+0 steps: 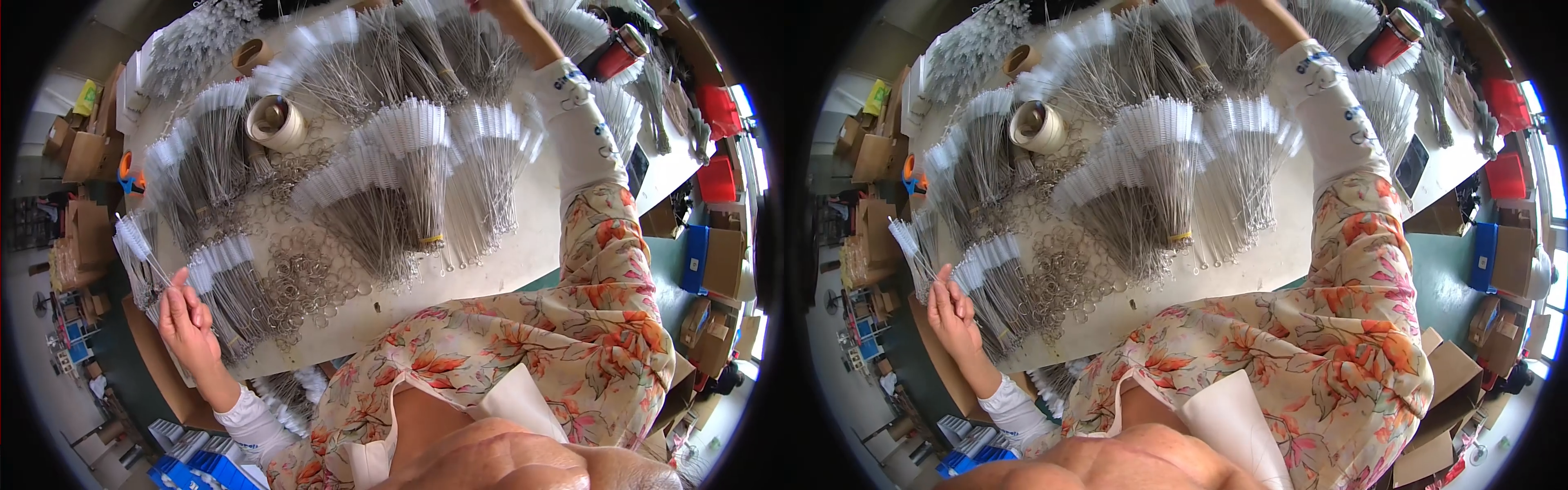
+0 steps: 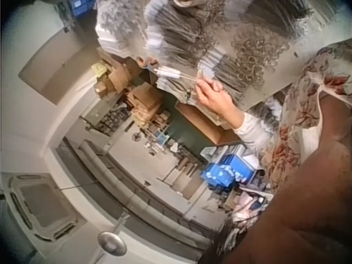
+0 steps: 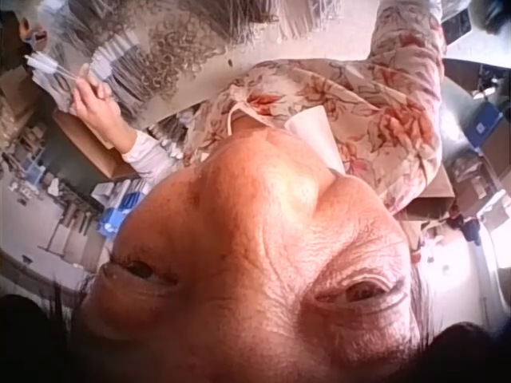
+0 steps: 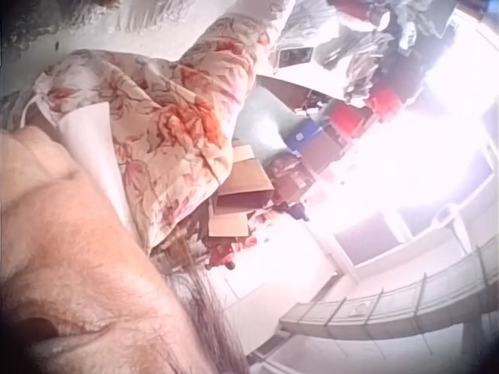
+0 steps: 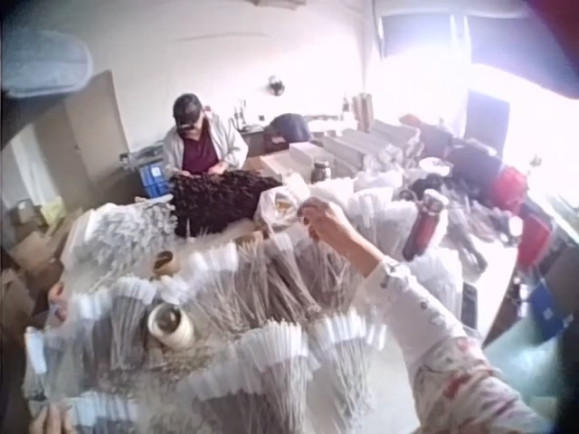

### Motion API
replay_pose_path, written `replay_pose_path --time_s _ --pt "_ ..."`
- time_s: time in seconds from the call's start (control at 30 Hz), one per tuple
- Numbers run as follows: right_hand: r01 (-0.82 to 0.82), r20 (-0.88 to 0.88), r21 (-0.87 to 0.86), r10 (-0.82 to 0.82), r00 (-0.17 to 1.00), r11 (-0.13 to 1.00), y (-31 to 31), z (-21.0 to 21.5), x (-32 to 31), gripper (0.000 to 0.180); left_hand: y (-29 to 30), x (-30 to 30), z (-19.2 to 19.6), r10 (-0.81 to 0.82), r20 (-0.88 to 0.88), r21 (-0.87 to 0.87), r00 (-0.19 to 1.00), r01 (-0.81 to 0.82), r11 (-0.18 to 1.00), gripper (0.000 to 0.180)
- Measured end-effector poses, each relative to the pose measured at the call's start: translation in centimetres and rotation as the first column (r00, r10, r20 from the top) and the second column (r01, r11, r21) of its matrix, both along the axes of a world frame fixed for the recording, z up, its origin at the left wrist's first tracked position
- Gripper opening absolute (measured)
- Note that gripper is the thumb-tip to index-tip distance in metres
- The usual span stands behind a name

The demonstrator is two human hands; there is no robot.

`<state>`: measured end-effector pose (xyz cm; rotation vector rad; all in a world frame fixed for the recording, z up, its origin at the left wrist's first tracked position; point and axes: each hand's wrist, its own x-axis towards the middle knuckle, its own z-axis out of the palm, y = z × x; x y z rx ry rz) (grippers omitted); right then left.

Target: Assembling bundles of wire brushes onto metal rings at a workshop bench.

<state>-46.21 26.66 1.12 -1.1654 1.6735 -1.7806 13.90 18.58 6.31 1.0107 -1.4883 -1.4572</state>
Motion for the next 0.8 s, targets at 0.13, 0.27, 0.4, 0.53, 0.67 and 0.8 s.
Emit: replay_pose_path --time_s 0.13,0.27,0.4,0.53,0.67,0.8 --pt "0.471 -0.713 0.437 -0.024 0.701 0.766 -6.4 -4.0 5.3 0.037 1.9 1.3 -1.1 -0.013 -0.018 0.07 1.0 0.015 0.997 0.028" --pt "0.474 -0.638 0.511 -0.053 0.768 0.717 -6.0 -0.2 10.8 0.048 2.9 2.8 -1.5 -0.002 0.019 0.051 1.0 0.001 0.999 0.027" --pt "0.626 -0.863 0.343 -0.029 0.505 0.701 -8.5 -4.3 9.9 0.045 3.2 4.4 -2.0 0.035 -0.014 0.066 0.999 -0.034 0.997 0.026" --pt "0.437 -0.769 0.447 0.086 0.633 0.781 -10.0 -7.4 5.2 0.041 3.8 4.7 -2.6 0.077 -0.014 0.088 0.997 -0.075 0.993 0.025" --pt "0.375 -0.52 0.221 -0.217 0.826 0.9 -9.7 -8.0 3.7 0.021 4.5 4.7 -2.5 0.068 -0.029 0.115 0.997 -0.064 0.991 0.025" --pt "0.148 -0.942 -0.257 -0.281 0.182 0.955 -7.3 0.5 6.7 0.019 4.4 3.6 -3.8 0.05 -0.157 -0.022 0.986 -0.054 0.998 0.028"
